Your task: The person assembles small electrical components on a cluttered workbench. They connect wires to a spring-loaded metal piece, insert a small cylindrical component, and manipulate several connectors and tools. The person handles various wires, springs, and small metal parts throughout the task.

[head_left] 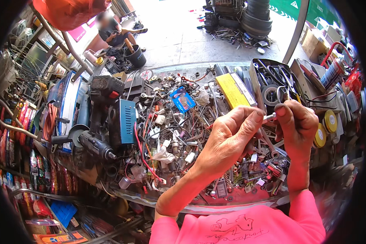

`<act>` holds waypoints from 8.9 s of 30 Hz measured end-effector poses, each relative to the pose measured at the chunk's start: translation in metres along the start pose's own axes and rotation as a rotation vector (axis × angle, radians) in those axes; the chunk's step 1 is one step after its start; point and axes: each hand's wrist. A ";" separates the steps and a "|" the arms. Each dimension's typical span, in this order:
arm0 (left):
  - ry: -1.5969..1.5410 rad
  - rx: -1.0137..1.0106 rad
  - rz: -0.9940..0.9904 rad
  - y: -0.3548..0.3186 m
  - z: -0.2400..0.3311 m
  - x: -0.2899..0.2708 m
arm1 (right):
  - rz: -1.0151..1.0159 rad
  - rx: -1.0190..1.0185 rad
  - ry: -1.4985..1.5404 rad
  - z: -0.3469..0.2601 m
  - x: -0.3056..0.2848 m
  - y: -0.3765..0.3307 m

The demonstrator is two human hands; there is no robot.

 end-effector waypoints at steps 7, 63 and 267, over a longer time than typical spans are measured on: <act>0.107 0.249 0.099 -0.001 -0.010 0.001 | -0.141 0.046 -0.005 0.003 -0.010 -0.001; 0.047 0.161 0.060 -0.003 -0.006 0.001 | -0.230 -0.041 0.006 -0.002 -0.015 0.004; 1.533 0.639 1.053 -0.108 0.087 -0.342 | -0.825 0.420 0.547 -0.131 0.485 0.148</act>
Point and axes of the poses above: each hand's wrist, its own y-axis towards the middle knuckle, its own x-axis out of the palm, z = x × y, and after that the axes turned 8 degrees about -x, right-handed
